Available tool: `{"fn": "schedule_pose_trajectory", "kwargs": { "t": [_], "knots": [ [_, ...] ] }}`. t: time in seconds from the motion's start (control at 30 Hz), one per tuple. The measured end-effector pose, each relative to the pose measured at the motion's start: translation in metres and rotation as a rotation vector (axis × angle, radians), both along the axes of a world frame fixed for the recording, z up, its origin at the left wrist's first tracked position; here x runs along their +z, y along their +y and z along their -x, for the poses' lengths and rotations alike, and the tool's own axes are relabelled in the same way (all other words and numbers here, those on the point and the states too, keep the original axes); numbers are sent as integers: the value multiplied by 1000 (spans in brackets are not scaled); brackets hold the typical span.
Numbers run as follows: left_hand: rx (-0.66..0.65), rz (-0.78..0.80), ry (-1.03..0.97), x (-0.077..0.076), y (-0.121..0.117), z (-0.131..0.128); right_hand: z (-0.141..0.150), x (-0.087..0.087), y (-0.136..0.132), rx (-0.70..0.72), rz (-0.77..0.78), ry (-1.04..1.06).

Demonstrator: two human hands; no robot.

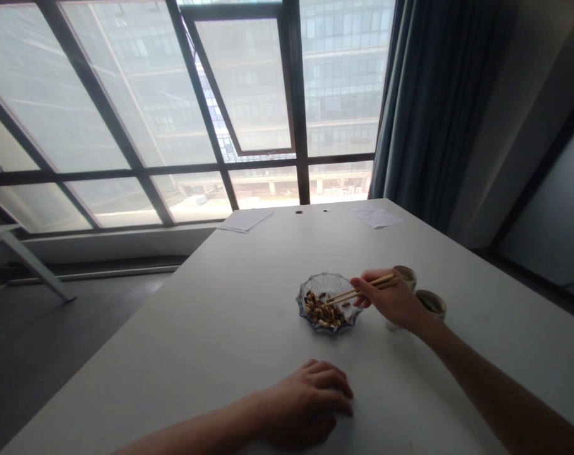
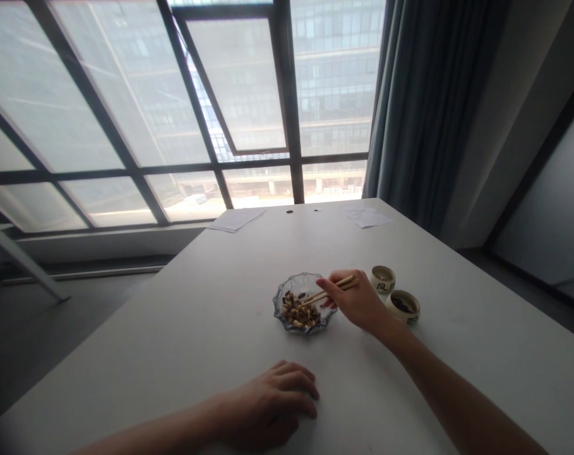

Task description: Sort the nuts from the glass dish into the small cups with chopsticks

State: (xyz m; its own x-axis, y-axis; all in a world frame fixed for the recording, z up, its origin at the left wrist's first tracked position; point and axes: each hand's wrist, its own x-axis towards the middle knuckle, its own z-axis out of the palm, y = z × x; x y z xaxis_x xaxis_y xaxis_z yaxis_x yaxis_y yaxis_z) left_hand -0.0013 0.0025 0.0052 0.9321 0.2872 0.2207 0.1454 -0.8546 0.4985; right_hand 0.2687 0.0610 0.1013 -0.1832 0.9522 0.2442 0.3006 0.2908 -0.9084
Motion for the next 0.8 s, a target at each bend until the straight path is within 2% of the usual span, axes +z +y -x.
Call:
{"fn": "schedule_pose_trajectory", "kwargs": {
  "t": [0.23, 0.37, 0.43, 0.53, 0.7, 0.8],
  "knots": [
    [6, -5, 13, 1, 0, 0, 5, -11, 3, 38, 33, 22],
    [5, 1, -6, 0, 1, 1, 7, -14, 4, 3, 10, 38],
    [2, 0, 0, -1, 1, 1, 4, -7, 2, -28, -11, 50],
    [-2, -1, 14, -1, 1, 1, -10, 13, -4, -115, -45, 50],
    [-1, -3, 38, 1, 1, 1, -52, 50, -18, -303, -77, -28],
    [-4, 0, 32, 1, 1, 2, -76, 62, -26, -369, -82, -116]
  ]
}}
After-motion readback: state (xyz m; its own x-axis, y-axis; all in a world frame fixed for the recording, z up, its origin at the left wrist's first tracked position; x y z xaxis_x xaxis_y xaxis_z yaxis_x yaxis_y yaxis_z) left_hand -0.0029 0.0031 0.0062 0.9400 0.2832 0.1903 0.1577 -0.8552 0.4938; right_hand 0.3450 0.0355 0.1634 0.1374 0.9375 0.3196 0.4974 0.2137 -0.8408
